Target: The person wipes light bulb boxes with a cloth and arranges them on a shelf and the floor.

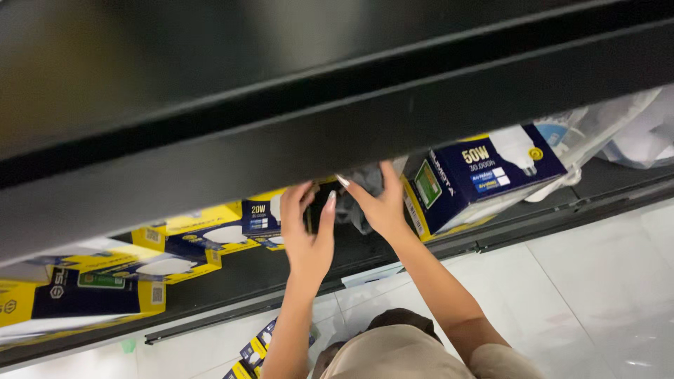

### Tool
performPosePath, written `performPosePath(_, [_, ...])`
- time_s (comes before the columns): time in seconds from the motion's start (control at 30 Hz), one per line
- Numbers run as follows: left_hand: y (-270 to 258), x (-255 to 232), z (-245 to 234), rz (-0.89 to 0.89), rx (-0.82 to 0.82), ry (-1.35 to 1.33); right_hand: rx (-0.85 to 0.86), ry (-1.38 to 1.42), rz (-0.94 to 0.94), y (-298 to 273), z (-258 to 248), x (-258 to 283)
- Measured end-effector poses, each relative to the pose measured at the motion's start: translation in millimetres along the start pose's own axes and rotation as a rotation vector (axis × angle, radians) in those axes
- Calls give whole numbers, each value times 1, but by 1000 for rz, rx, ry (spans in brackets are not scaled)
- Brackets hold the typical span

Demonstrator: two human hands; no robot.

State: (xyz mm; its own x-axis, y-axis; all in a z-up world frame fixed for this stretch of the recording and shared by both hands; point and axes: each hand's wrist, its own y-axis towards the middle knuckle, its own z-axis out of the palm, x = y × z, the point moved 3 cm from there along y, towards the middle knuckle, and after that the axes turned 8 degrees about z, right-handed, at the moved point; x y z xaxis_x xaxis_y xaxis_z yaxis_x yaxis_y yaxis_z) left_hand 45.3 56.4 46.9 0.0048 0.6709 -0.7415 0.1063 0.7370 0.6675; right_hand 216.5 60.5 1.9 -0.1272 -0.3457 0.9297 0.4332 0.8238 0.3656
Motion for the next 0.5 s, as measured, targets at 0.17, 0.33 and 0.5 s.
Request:
performPosePath(0.17, [8,40,43,86,-6,218,32,-247,-249,44,-1,-69])
performPosePath(0.33, [-4,60,64,56,16,254,57,-608,-175,55,0,-131])
performPosePath(0.5, [-8,53,70,22,9,248,117,-458,-173,49,7,-136])
